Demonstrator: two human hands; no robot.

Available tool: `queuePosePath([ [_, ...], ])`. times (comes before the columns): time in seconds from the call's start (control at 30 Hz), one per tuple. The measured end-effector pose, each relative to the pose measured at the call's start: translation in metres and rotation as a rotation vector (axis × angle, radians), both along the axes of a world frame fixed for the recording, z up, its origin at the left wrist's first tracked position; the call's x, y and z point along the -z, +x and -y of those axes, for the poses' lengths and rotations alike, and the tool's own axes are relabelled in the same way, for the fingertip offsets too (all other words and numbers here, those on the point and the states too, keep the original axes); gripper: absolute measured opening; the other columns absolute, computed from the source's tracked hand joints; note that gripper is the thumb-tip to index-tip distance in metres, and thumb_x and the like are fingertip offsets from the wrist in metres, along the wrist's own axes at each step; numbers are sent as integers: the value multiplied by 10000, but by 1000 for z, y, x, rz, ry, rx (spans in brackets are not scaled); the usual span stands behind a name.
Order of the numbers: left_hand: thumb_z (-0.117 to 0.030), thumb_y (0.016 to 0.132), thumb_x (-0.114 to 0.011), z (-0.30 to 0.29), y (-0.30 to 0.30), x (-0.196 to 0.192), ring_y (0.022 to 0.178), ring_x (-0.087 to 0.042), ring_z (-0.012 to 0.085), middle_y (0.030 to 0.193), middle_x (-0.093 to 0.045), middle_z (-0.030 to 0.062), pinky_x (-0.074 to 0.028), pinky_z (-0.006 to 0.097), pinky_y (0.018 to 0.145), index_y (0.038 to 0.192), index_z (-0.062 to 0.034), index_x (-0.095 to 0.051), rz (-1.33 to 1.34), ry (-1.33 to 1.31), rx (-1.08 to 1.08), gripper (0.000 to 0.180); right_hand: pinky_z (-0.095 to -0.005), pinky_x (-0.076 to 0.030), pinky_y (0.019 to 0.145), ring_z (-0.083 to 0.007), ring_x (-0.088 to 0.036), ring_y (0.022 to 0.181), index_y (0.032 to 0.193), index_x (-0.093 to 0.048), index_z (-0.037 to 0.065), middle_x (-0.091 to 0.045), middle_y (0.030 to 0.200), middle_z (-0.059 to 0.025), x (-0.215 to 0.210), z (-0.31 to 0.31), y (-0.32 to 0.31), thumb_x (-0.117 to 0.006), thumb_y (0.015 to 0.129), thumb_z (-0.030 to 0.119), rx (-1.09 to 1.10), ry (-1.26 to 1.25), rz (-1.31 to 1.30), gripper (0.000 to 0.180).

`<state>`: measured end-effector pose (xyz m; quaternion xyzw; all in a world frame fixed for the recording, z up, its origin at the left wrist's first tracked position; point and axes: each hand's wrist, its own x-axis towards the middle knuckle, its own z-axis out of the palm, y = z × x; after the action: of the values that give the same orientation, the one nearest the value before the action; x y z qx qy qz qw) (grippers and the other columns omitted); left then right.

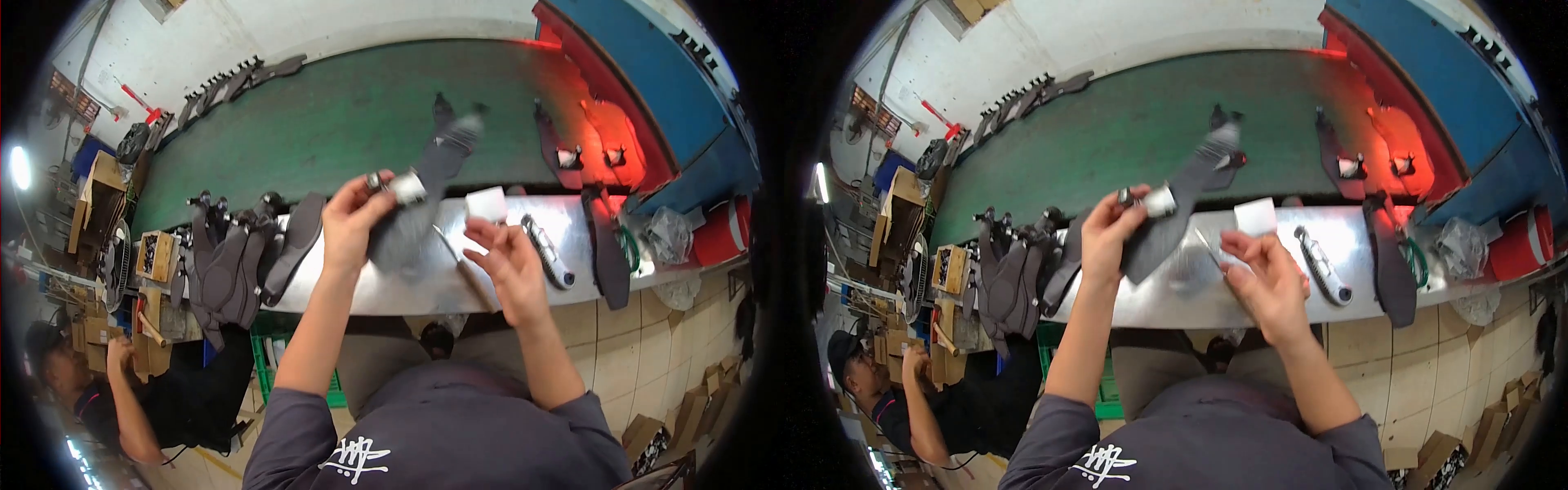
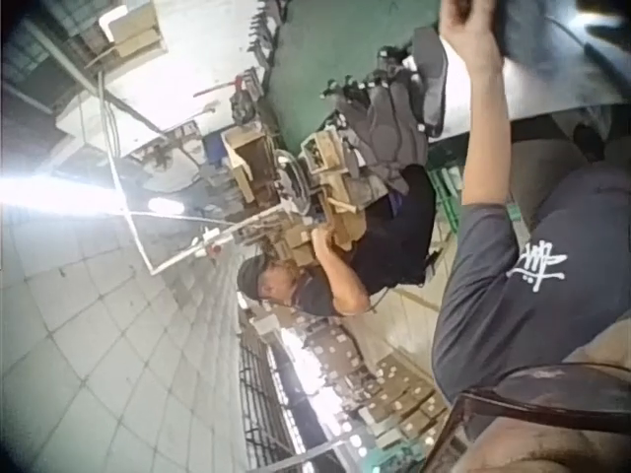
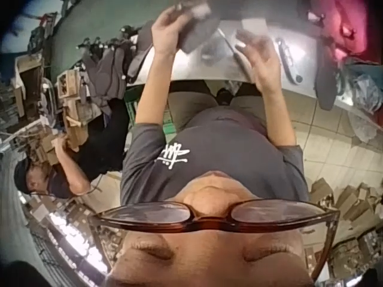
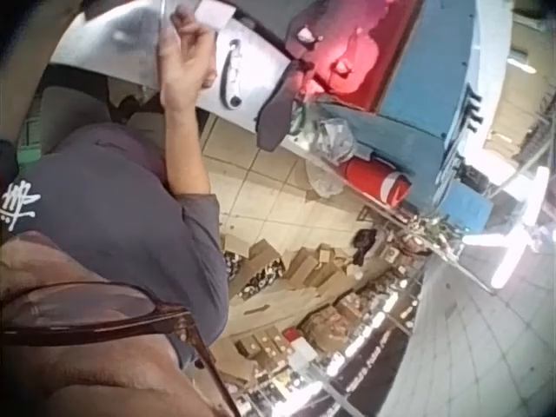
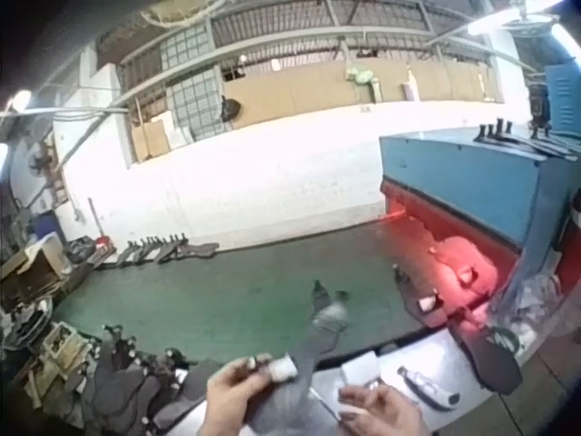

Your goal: Assemble and inspect shoe components on a production line.

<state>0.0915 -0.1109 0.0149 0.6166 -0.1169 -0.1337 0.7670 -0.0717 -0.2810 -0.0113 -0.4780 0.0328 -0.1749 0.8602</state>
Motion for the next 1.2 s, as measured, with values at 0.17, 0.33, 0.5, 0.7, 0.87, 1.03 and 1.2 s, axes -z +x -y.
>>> queuePosePath([
  [0.17,43,807,-687,-51,-101,14,1136,-585,237,1226,-618,188,-467,364,980,1014,-7,-675,-383,-308,352,213,-448,-390,1069,-305,-510,1223,1141,-482,7,-509,1280,-196,-29,-23,6,-734,805,108,-207,196,95,432],
  [0.33,36,794,-703,-82,-118,39,1085,-610,215,1235,-609,195,-507,289,851,1045,-29,-669,-389,-292,184,262,-230,-371,792,-102,-449,833,855,-415,95,-456,918,-38,-24,-29,-3,-740,708,-10,-240,-226,45,372],
  [0.5,65,799,-686,-100,-125,47,1033,-628,189,1207,-630,164,-534,298,874,1106,0,-648,-252,-267,95,316,-232,-420,752,-115,-511,791,911,-489,40,-512,806,-36,-13,-50,-26,-785,706,49,-232,-753,-12,361],
  [0.7,24,767,-721,-110,-134,53,1054,-640,260,1202,-605,244,-595,314,793,1113,-7,-632,-231,-243,100,359,-283,-477,835,-186,-637,918,1211,-578,-22,-664,1018,-129,-15,-61,-38,-756,724,28,-312,-581,-207,521],
  [0.87,16,758,-732,-108,-132,51,1066,-636,277,1201,-604,251,-598,334,799,1110,-7,-634,-233,-253,110,366,-308,-490,829,-236,-650,910,1196,-622,-3,-681,1031,-145,-2,-61,-38,-731,722,5,-234,-753,16,486],
  [1.03,40,762,-722,-105,-134,51,1039,-640,239,1201,-613,231,-583,305,798,1106,0,-641,-232,-280,132,357,-307,-487,814,-232,-650,899,1163,-641,-7,-683,1017,-141,1,-61,-37,-726,723,4,-242,-761,30,449],
  [1.2,61,764,-709,-103,-135,51,1005,-646,194,1199,-623,212,-571,263,778,1102,9,-648,-226,-304,130,347,-309,-487,812,-233,-650,895,1154,-648,-6,-685,1015,-137,3,-60,-38,-729,719,7,-243,-765,28,442],
])
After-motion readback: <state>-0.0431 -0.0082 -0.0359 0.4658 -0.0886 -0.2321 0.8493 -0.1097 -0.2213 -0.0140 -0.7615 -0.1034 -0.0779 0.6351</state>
